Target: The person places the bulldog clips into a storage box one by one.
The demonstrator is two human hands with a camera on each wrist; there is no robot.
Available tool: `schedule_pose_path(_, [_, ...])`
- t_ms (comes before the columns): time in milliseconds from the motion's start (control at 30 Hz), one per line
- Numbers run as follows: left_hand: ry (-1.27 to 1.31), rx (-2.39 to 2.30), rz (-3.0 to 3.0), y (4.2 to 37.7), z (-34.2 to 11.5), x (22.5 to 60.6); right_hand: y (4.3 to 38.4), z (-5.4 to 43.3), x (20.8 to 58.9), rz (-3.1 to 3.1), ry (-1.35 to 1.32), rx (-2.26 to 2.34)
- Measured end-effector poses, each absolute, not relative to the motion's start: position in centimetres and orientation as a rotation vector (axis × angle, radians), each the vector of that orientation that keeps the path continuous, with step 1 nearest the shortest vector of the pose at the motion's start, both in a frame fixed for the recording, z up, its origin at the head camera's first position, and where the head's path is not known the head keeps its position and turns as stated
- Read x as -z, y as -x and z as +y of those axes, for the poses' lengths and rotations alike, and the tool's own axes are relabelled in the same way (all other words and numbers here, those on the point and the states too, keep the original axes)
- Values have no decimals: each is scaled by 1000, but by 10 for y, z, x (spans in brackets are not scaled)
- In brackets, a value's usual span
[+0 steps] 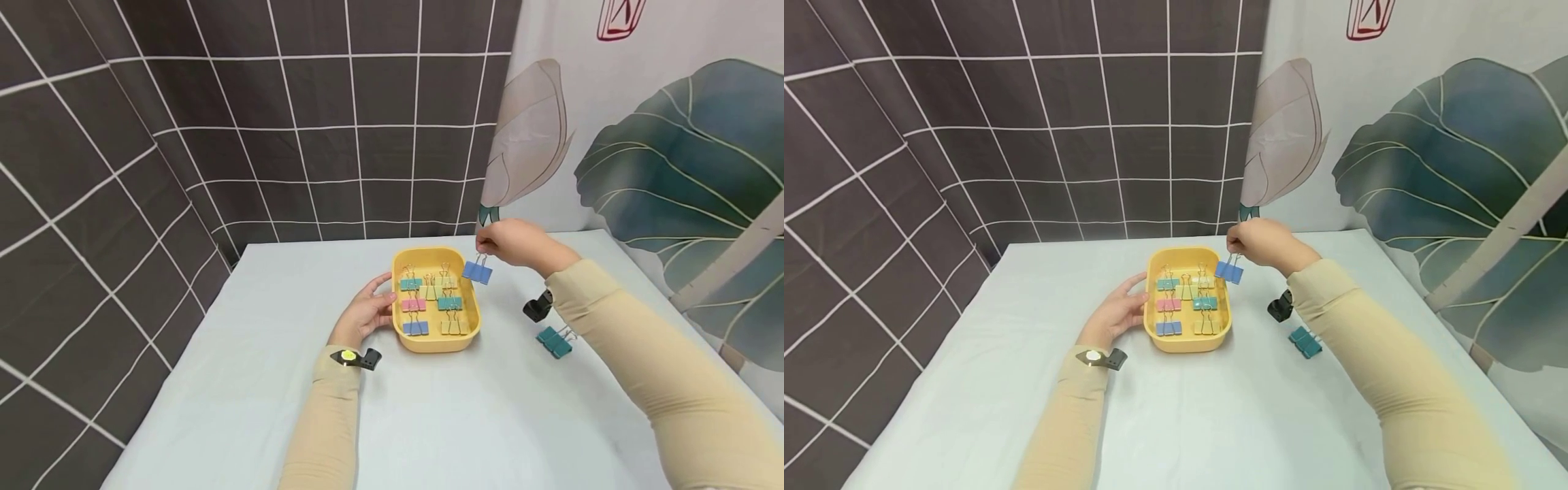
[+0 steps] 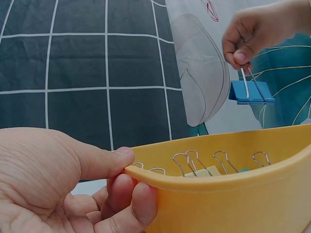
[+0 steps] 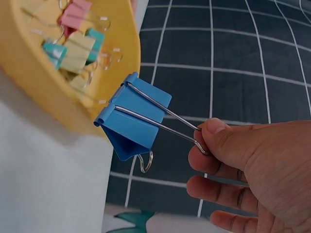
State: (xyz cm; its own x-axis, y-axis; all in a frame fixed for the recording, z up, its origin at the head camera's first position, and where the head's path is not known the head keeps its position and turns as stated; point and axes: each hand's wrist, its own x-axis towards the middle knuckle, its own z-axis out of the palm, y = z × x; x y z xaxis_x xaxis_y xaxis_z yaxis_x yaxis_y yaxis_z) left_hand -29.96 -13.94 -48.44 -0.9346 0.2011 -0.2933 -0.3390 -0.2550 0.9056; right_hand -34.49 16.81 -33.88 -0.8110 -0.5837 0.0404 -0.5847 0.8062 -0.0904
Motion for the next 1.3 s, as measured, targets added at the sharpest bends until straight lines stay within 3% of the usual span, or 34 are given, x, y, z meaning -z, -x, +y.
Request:
schedule_pose_path(800, [158,-2240,1663,302,-140,488,342,104,365,-2841,-1351,-153])
schedule_pose_path(1300, [180,-2230,1676,300,-139,483,343,85,392,-2849,-1411,-93])
